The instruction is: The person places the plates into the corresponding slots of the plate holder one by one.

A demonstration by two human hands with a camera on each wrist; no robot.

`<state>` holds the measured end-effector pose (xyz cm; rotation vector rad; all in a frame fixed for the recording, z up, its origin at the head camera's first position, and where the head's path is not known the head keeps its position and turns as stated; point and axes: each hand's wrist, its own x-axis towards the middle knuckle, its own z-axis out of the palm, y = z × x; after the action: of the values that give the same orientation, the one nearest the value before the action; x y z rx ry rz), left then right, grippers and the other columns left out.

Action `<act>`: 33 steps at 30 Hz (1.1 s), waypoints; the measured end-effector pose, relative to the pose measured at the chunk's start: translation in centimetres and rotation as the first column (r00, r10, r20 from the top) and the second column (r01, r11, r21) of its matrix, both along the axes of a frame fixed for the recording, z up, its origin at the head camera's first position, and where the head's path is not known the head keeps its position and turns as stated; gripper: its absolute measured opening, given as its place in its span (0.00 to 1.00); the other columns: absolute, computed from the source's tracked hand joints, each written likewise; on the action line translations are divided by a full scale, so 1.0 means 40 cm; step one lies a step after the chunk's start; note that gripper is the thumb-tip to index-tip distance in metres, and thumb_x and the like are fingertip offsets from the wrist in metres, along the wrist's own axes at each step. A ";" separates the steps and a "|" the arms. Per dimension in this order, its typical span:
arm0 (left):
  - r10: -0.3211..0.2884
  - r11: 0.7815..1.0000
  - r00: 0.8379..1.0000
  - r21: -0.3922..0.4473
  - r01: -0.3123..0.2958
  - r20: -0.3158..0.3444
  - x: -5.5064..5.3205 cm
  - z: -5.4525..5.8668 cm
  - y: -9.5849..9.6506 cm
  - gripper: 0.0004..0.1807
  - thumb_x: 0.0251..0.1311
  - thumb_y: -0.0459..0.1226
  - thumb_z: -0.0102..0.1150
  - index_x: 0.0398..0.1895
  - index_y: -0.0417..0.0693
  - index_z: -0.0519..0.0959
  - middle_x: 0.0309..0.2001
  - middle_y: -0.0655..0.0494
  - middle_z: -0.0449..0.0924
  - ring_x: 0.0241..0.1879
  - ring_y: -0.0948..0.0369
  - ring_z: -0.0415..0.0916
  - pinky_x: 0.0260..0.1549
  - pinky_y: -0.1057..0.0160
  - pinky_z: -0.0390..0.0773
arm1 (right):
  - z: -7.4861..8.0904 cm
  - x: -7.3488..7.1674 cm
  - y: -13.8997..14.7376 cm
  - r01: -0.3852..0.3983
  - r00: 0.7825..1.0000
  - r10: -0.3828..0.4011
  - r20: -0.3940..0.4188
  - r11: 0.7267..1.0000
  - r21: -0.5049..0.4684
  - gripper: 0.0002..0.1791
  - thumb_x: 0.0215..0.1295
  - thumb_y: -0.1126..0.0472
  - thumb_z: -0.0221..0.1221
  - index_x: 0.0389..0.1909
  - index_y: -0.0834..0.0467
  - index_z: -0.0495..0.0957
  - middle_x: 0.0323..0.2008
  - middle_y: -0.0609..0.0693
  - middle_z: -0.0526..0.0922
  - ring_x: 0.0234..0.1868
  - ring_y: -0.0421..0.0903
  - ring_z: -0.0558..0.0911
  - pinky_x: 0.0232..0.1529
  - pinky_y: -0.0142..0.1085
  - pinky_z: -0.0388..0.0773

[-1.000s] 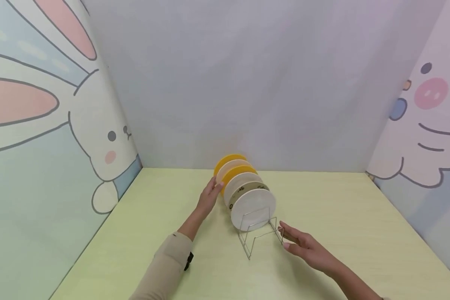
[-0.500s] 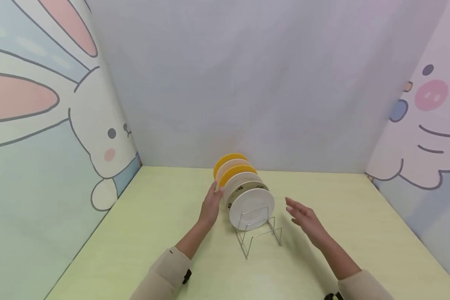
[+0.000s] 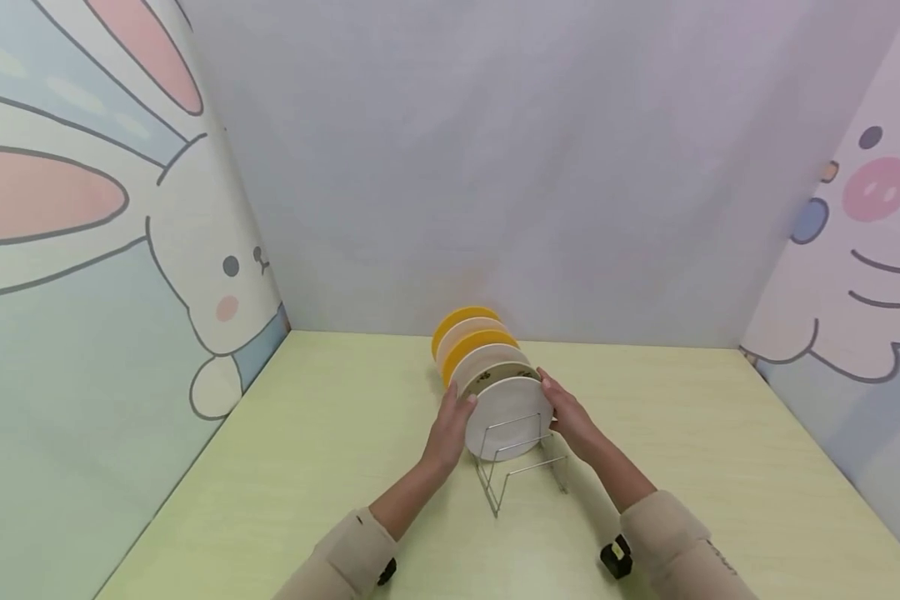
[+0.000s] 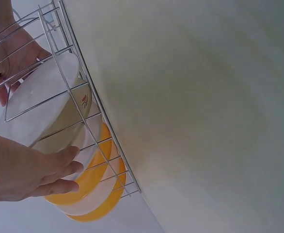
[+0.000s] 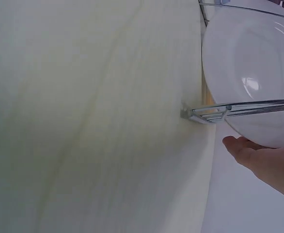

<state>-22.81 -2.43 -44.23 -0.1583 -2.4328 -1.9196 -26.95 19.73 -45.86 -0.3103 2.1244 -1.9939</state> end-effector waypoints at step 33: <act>-0.324 0.943 0.945 0.099 0.319 0.046 -0.068 0.013 -0.024 0.34 0.70 0.53 0.33 0.73 0.50 0.46 0.57 0.37 0.66 0.47 0.49 0.72 0.39 0.48 0.75 | 0.030 0.159 -0.044 0.241 0.966 -0.234 0.105 0.969 -0.054 0.39 0.72 0.44 0.39 0.73 0.56 0.31 0.72 0.59 0.32 0.69 0.62 0.43 0.57 0.61 0.55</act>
<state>-25.51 -3.37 -43.73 -0.5330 -2.4803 -2.1869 -20.58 17.97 -44.66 0.0354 2.1238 -2.1623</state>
